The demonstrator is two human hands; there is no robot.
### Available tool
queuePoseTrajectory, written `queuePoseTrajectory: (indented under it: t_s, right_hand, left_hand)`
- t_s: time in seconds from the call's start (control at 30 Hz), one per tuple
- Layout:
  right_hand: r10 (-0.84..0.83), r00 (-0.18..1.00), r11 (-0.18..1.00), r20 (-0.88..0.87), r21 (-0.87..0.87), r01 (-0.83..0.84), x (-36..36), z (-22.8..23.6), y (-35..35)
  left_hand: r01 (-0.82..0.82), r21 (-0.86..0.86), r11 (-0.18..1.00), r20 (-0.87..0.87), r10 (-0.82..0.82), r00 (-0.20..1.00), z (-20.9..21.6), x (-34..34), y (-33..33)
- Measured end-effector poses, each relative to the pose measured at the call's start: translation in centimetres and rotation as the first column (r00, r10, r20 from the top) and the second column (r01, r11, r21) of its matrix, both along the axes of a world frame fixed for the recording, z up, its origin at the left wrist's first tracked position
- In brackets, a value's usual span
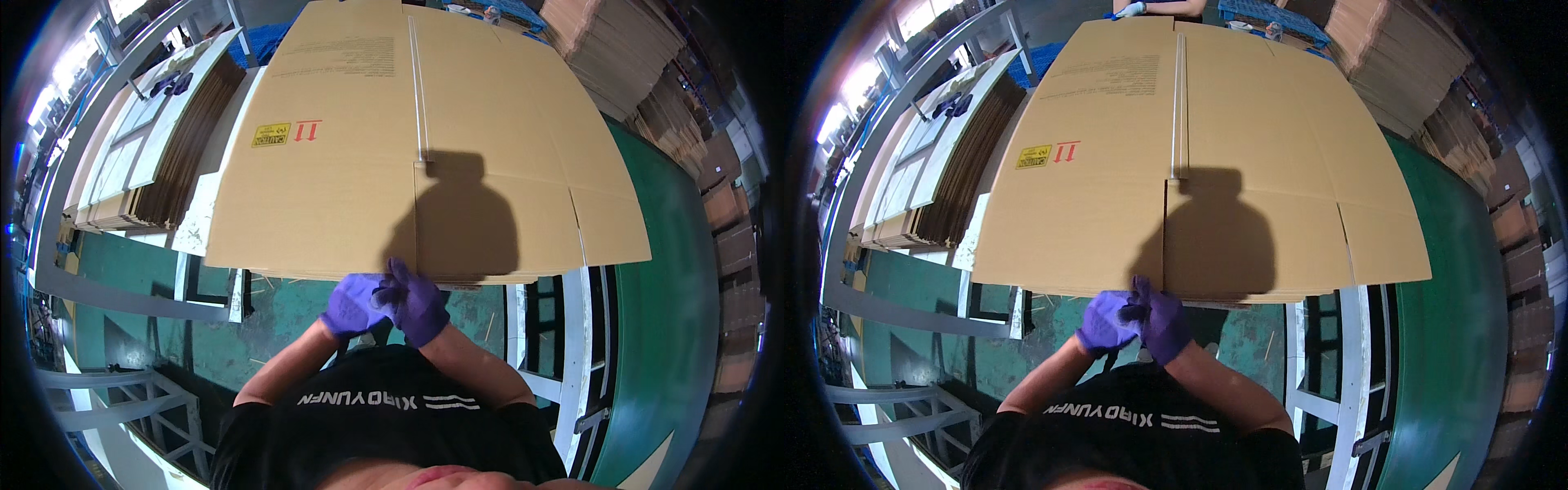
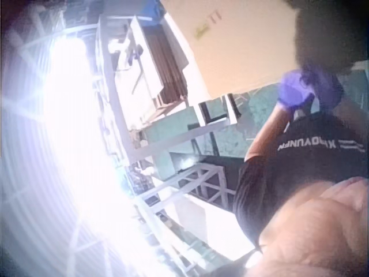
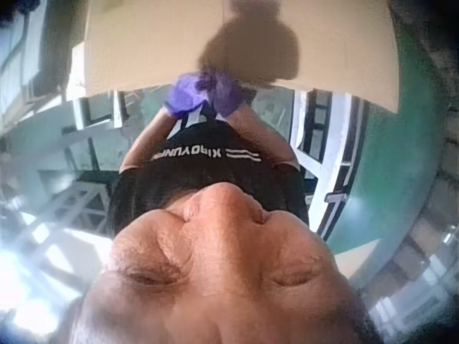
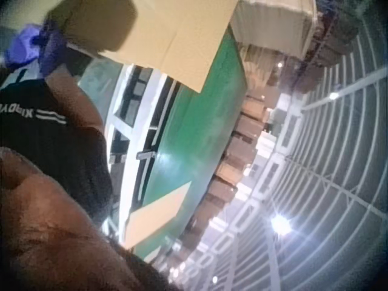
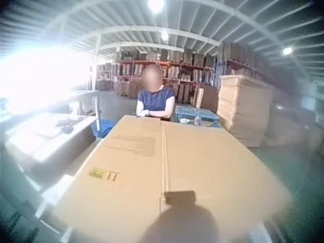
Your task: The person folds flat cardboard boxes into their three-dimensional shape on a conveyor belt. They repeatedly pick up flat sheets, fold the side flaps, and then fold the top and bottom flaps to form the box structure before placing them on the belt.
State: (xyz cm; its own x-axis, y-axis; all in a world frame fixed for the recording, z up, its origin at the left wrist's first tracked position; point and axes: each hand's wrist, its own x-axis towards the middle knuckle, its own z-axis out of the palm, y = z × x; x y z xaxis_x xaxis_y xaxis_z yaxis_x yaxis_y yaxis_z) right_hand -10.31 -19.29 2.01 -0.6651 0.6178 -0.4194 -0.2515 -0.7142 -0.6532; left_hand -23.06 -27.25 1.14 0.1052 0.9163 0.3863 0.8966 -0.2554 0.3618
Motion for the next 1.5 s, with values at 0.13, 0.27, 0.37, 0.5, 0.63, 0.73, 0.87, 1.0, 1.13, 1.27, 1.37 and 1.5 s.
queuePoseTrajectory:
  t_s: [0.13,0.27,0.37,0.5,0.63,0.73,0.87,1.0,1.13,1.27,1.37,1.5]
  right_hand:
    - [0.146,0.983,0.980,0.115,-0.154,-0.128,-0.9,0.0,0.4]
    - [0.139,0.971,0.989,0.196,0.022,-0.146,-1.3,1.9,0.0]
    - [0.228,0.949,0.940,0.218,0.204,-0.273,-1.1,0.7,0.5]
    - [0.467,0.862,0.718,0.194,0.486,-0.499,5.1,-0.6,3.2]
    - [-0.339,0.930,0.499,0.141,0.865,0.051,17.5,7.4,8.3]
    - [-0.861,0.355,-0.100,-0.364,0.805,0.585,26.9,9.6,15.2]
    - [-0.982,0.140,0.067,-0.126,0.465,0.883,36.5,8.7,24.6]
    - [-0.991,0.122,0.021,-0.056,0.835,0.550,44.2,7.3,31.3]
    - [-0.882,0.314,-0.255,-0.351,0.917,0.308,35.1,17.8,25.8]
    - [-0.890,0.414,-0.160,-0.192,0.981,0.111,20.8,19.6,15.7]
    - [-0.599,0.726,-0.474,0.338,0.581,-0.661,13.5,16.1,12.9]
    - [-0.536,0.688,-0.627,0.490,0.315,-0.713,11.3,7.7,12.0]
  left_hand:
    - [-0.106,0.408,0.907,0.148,0.049,0.988,1.3,-1.3,-4.2]
    - [-0.092,0.301,0.949,0.179,0.038,0.983,9.3,-3.2,-1.9]
    - [0.052,0.171,0.984,0.021,-0.056,0.998,8.9,-2.5,3.4]
    - [0.117,0.028,0.993,-0.024,-0.116,0.993,5.7,-2.2,5.9]
    - [0.058,-0.006,0.998,-0.156,-0.058,0.986,5.0,-2.3,4.9]
    - [0.060,-0.034,0.998,-0.233,-0.066,0.970,5.8,-2.0,5.5]
    - [0.061,-0.022,0.998,-0.265,-0.065,0.962,5.6,-1.9,5.8]
    - [0.070,0.019,0.997,-0.250,-0.063,0.966,5.7,-2.1,6.1]
    - [0.053,0.027,0.998,-0.231,-0.046,0.972,4.5,-2.5,6.0]
    - [0.054,0.053,0.997,-0.173,-0.044,0.984,4.4,-2.5,6.1]
    - [0.028,0.085,0.996,-0.162,-0.014,0.987,3.8,-2.9,5.3]
    - [0.052,0.130,0.990,-0.145,-0.033,0.989,2.9,-2.7,6.1]
